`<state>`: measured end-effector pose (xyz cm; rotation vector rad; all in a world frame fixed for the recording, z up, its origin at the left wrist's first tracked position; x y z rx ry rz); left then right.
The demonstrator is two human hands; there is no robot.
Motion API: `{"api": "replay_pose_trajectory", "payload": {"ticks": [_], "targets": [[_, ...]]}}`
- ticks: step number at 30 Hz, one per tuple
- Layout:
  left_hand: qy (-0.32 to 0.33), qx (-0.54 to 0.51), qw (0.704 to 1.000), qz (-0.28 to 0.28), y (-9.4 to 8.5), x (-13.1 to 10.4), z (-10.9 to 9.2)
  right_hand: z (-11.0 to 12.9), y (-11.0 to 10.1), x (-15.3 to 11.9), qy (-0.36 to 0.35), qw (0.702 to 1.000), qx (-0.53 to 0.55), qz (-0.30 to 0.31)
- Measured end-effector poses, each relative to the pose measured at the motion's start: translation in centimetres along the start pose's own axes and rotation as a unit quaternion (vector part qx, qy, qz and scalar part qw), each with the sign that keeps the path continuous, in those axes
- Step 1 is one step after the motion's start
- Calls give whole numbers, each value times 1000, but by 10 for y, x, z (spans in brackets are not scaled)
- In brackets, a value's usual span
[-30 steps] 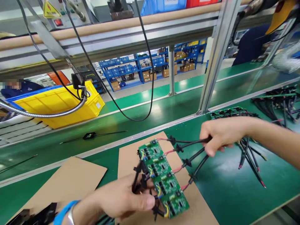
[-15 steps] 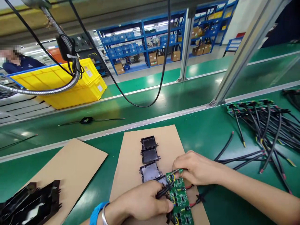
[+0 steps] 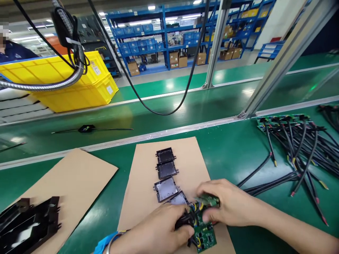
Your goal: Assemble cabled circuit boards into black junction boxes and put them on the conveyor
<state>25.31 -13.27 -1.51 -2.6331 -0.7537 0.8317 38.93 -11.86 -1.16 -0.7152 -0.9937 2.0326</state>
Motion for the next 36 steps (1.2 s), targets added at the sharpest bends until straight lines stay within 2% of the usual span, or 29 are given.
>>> {"api": "replay_pose_trajectory", "payload": {"ticks": [3,5,9,16,19,23,25,27,31,33,36], "targets": [[-26,35,999,-22,-1,-4,1,-2,10,-1,50,997,36,48],[-41,41,998,-23,1,-6,2,5,15,-1,16,998,40,46],[-54,47,997,-12,7,-8,6,20,19,-7,-94,995,17,3],[-49,104,993,30,22,2,18,30,25,-19,-169,984,-45,-29],[-47,128,990,34,24,3,17,27,18,-17,-136,990,-13,-27],[9,162,987,-1,18,-6,5,18,-8,-12,-35,999,38,-12],[21,176,984,-35,5,-15,-3,12,-22,-9,12,998,65,0],[16,178,982,-60,-12,-28,-10,10,-32,-3,29,994,104,23],[-4,168,983,-75,-56,-49,-19,18,-35,24,-14,974,197,109],[-9,158,981,-110,-85,-46,-14,16,-42,54,-21,981,177,77],[-2,125,966,-228,-132,-22,5,4,-59,110,-4,995,98,-34]]}}
Point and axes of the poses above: each hand's wrist, its own x-axis towards the middle knuckle, its own y-axis out of the palm, z = x × y, the point moved 8 cm from there along x, towards the middle knuckle, and after that the axes turned 10 degrees about -x, right-handed, at the moved point
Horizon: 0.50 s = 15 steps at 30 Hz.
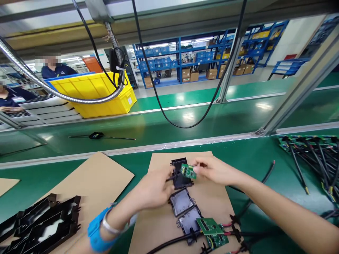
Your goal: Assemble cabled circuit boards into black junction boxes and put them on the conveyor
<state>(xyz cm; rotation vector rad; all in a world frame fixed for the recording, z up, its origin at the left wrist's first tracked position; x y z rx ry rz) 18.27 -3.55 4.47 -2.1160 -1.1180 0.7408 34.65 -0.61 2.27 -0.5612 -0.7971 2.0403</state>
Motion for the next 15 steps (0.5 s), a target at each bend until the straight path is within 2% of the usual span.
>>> {"api": "replay_pose_trajectory", "payload": {"ticks": [2,5,7,10,13,15], "targets": [[-6,-26,998,-56,-5,28,21,-9,-2,33,17,999,-19,-31],[11,-53,997,-52,8,53,42,-20,2,56,28,998,-44,-36],[30,-74,996,-37,18,54,46,-22,8,52,20,998,-60,-20],[53,-96,994,-12,26,42,43,-20,12,33,3,997,-77,7],[75,-122,989,-32,20,36,34,-12,8,23,-12,997,-82,5],[66,-173,981,-50,17,38,32,-5,1,24,-27,997,-69,-17]]}}
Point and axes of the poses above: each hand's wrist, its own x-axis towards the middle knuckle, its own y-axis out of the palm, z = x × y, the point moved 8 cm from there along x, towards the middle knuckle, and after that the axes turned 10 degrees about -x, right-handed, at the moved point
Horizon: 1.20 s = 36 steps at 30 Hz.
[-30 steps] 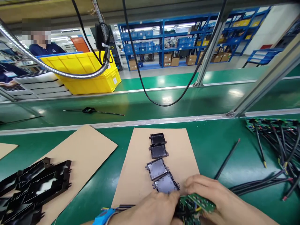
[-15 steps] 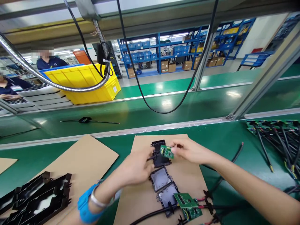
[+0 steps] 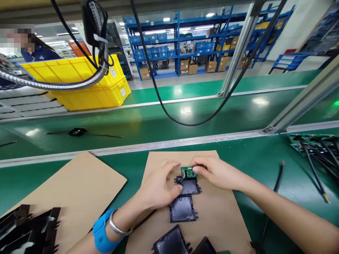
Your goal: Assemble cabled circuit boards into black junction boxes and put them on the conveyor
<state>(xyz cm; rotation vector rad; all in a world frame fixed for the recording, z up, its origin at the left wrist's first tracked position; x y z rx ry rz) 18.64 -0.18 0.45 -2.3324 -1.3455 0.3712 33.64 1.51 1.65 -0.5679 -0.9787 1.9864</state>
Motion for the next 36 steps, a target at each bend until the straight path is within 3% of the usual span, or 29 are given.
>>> {"api": "replay_pose_trajectory", "payload": {"ticks": [3,6,10,13,18,21,23,25,30,36], "targets": [[-63,-133,989,19,9,4,9,5,-8,6,-6,999,28,-28],[-95,-215,972,26,16,5,16,-1,-4,9,35,996,86,-12],[-67,-168,983,-2,5,4,14,-15,6,5,108,969,223,-6],[-56,-140,989,-4,0,4,10,-21,7,4,117,962,246,-20],[-100,-28,992,-66,-2,7,10,-14,2,8,106,981,156,-49],[-127,29,987,-91,1,11,11,9,-2,7,76,990,-56,-108],[-137,39,985,-95,3,14,14,30,5,6,37,967,-229,-106],[-146,45,984,-88,4,15,18,42,17,4,-7,942,-326,-71],[-134,52,989,-28,7,10,22,33,22,1,-62,960,-272,-6],[-26,109,994,19,6,7,9,15,26,8,-65,956,-281,56]]}}
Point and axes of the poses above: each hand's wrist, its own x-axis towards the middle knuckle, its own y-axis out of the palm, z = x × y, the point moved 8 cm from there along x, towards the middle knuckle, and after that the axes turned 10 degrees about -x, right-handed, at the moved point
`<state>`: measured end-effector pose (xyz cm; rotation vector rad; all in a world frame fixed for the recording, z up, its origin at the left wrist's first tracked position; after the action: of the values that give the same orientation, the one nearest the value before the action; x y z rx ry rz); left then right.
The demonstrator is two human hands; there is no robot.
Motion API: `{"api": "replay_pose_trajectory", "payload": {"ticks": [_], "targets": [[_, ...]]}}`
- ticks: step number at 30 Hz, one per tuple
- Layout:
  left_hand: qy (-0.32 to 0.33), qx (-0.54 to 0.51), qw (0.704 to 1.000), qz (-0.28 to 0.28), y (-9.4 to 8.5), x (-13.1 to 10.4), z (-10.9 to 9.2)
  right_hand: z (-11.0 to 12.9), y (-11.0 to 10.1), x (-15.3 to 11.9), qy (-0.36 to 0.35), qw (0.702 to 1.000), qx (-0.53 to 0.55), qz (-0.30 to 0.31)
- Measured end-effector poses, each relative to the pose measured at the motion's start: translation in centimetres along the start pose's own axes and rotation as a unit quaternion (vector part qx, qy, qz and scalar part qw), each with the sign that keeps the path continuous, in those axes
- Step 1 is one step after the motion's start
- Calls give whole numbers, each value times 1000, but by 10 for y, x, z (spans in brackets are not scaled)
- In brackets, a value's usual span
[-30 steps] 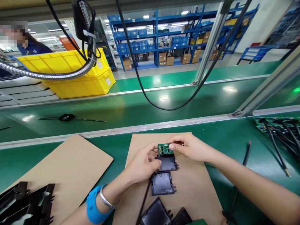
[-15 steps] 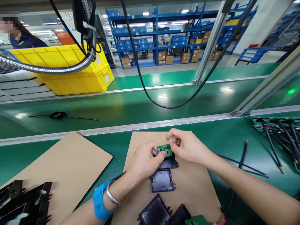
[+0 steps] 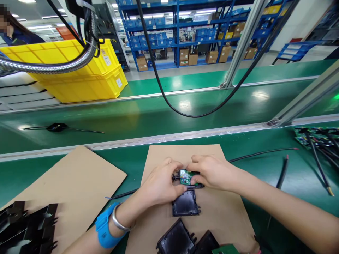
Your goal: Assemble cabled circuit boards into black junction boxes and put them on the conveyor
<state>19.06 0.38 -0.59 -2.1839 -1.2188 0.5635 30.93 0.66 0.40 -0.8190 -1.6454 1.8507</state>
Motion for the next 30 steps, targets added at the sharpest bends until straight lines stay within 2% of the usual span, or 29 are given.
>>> {"api": "replay_pose_trajectory", "payload": {"ticks": [3,9,16,20,30], "targets": [[3,9,999,36,5,0,6,3,3,0,-8,999,-40,4],[18,8,999,34,5,-3,8,12,7,-5,-58,996,-70,-7],[7,10,999,45,5,-2,5,9,16,-1,-46,998,-44,-3],[-7,15,999,52,6,-3,4,7,21,1,-8,1000,-29,-9],[-11,33,998,56,8,-3,4,15,12,-2,1,999,-28,-36]]}}
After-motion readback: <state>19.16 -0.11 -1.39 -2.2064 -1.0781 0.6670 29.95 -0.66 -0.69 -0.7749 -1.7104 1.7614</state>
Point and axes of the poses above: each hand's wrist, its own x-axis towards the middle knuckle, its own y-axis out of the palm, z = x × y, the point moved 8 cm from there along x, towards the middle knuckle, and after that the axes turned 10 degrees about -x, right-handed, at the moved point
